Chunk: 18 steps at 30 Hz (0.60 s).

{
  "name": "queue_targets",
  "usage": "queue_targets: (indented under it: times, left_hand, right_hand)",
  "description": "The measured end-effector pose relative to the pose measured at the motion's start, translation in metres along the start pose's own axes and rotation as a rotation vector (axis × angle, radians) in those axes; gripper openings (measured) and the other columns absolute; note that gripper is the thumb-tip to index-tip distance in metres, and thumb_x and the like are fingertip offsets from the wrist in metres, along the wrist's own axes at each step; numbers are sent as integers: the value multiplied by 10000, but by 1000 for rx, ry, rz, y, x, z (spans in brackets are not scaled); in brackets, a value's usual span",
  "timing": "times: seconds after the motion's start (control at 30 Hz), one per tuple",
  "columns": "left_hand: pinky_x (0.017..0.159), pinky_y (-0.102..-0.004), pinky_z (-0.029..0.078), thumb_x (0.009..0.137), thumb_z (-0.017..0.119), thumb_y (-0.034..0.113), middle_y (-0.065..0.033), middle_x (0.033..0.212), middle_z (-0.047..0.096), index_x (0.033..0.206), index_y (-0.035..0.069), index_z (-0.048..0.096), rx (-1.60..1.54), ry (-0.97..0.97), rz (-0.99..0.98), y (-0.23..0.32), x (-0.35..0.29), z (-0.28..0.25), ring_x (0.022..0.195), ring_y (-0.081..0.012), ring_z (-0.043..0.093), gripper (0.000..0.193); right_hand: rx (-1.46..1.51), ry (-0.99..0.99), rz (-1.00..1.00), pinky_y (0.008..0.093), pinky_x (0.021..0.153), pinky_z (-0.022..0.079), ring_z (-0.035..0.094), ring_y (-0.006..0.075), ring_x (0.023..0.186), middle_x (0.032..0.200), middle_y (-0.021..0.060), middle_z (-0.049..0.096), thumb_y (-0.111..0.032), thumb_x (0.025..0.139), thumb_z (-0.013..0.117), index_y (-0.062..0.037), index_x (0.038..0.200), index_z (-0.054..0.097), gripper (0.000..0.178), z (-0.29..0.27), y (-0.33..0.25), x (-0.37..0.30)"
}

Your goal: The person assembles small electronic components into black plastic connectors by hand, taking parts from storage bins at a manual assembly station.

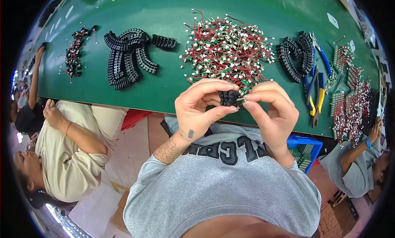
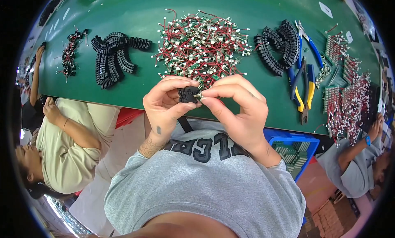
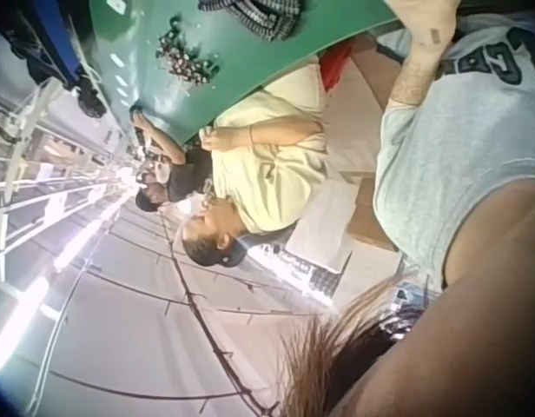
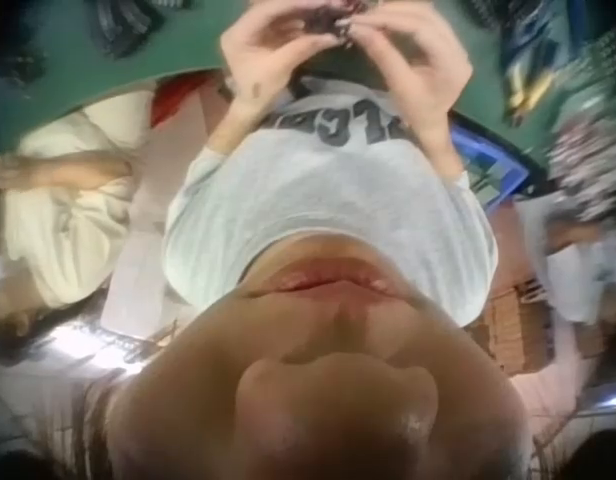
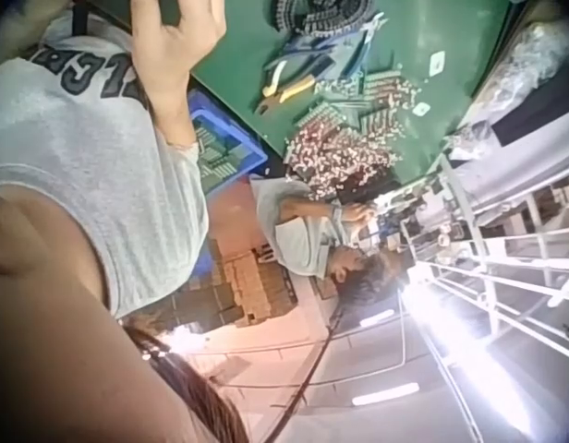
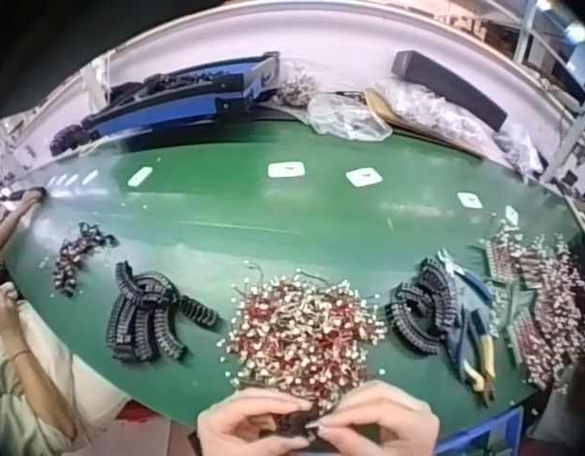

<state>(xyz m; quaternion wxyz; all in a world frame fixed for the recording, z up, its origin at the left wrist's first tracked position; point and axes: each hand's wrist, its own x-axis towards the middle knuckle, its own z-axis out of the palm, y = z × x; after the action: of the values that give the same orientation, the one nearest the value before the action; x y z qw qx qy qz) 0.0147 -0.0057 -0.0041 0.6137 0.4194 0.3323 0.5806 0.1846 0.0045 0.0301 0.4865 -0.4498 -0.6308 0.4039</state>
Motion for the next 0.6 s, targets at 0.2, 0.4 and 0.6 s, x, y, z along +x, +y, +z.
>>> queue_targets:
  times: [0.2, 0.4, 0.6]
  left_hand:
    - [735, -233, 560, 668, 754, -109, -138, 1121, 626, 1056, -17, 659, 145, 24, 31, 2, 0, 0, 856, -168, 643, 410]
    - [699, -240, 546, 667, 769, -69, -112, 1072, 658, 1048, 8, 679, 514, -34, 173, 5, 2, -2, 823, -154, 638, 400]
    - [688, -241, 534, 656, 788, -37, -92, 1034, 675, 1044, 31, 691, 651, -93, 306, 10, 2, 0, 813, -146, 633, 406]
  right_hand:
    - [-31, 12, 1, 255, 654, 465, 568, 150, 731, 859, 78, 656, 46, 700, 729, -24, 840, 700, 160, 2, 4, 0]
    - [-126, -63, -45, 255, 667, 466, 567, 151, 730, 844, 74, 656, 47, 705, 726, -25, 835, 697, 151, -3, 3, 1]
    - [-2, -151, -39, 258, 690, 472, 569, 152, 738, 833, 73, 656, 56, 713, 717, -16, 840, 691, 148, -8, 4, 3]
